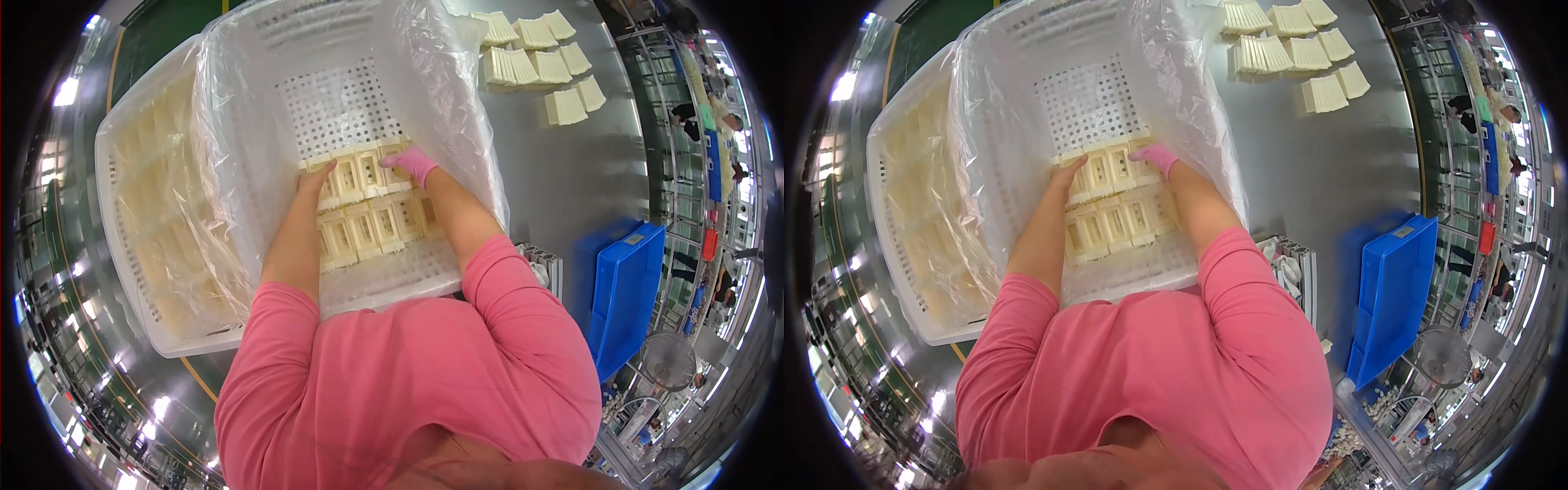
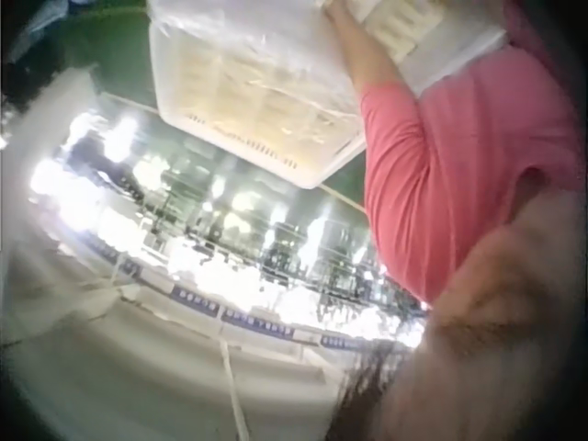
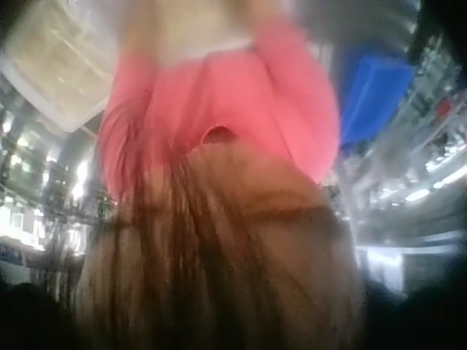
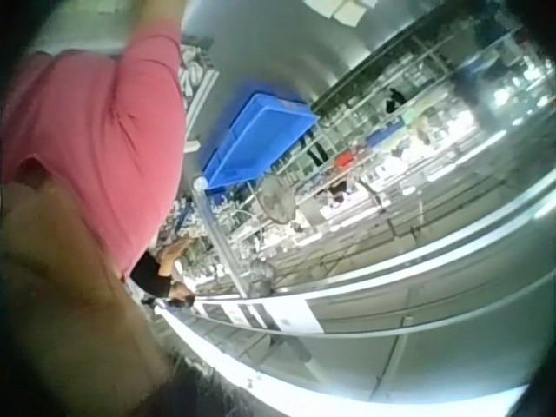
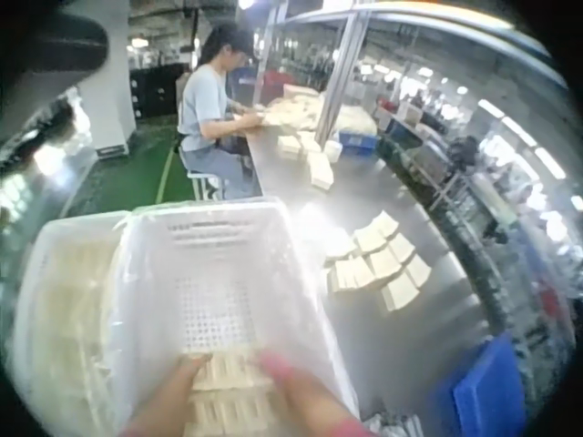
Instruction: The person takes batches of plastic frames from a crate onto a workbench by hand, then repeatedly fits rectangular foam blocks into the plastic frames.
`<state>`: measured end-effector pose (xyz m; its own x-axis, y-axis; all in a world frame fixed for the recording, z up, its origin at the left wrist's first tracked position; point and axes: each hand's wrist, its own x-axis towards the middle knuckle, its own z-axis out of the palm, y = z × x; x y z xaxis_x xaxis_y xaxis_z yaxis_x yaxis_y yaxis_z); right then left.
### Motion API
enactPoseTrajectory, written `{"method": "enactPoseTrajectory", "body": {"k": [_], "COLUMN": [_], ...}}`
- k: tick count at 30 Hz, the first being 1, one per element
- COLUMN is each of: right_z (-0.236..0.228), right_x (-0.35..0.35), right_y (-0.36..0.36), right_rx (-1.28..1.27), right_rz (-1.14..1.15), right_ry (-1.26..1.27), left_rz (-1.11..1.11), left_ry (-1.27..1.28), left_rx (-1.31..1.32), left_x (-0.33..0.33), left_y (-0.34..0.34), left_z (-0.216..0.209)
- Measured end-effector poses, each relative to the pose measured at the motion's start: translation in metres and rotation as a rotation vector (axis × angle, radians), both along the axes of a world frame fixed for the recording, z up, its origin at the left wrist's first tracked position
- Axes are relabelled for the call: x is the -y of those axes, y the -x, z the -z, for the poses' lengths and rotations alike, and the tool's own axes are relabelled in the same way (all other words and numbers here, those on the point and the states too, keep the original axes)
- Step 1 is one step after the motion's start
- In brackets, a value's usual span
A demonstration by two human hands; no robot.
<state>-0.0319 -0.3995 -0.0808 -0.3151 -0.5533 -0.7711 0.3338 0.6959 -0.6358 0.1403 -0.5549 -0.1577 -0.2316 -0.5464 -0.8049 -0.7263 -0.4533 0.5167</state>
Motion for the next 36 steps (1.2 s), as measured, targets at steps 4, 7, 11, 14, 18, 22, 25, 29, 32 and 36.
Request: {"method": "enactPoseTrajectory", "body": {"k": [4, 7, 11, 14, 18, 22, 25, 29, 32, 36], "right_z": [0.003, 0.02, 0.021, 0.041, -0.054, -0.101, -0.128, -0.201, -0.246, -0.261], "right_x": [-0.002, 0.003, -0.001, 0.001, 0.026, 0.033, 0.043, 0.036, 0.022, -0.012], "right_y": [0.0, 0.0, 0.006, 0.019, 0.008, 0.02, 0.016, 0.006, -0.011, -0.019], "right_rx": [0.004, -0.201, 0.021, -0.004, -0.108, -0.273, -0.793, -0.985, -1.103, -1.188], "right_rz": [0.072, 0.008, 0.046, 0.065, 0.085, 0.103, 0.109, 0.035, 0.127, 0.304], "right_ry": [0.011, -0.097, -0.004, 0.061, 0.169, 0.226, 0.185, 0.109, 0.225, 0.459], "left_rz": [-0.026, -0.036, -0.062, -0.085, -0.046, -0.072, -0.173, -0.249, -0.272, -0.236], "left_ry": [-0.004, 0.029, 0.139, 0.168, 0.308, 0.418, 0.597, 0.631, 0.7, 0.733], "left_rx": [-0.098, -0.1, -0.048, -0.175, -0.116, -0.301, -0.352, -0.821, -0.985, -1.062], "left_x": [-0.003, 0.0, -0.008, -0.008, 0.02, 0.029, 0.042, 0.009, 0.002, -0.02], "left_y": [0.001, -0.002, 0.011, 0.011, 0.019, 0.027, 0.023, 0.021, 0.015, 0.015], "left_z": [0.005, 0.021, -0.006, -0.043, -0.062, -0.121, -0.137, -0.236, -0.275, -0.31]}}
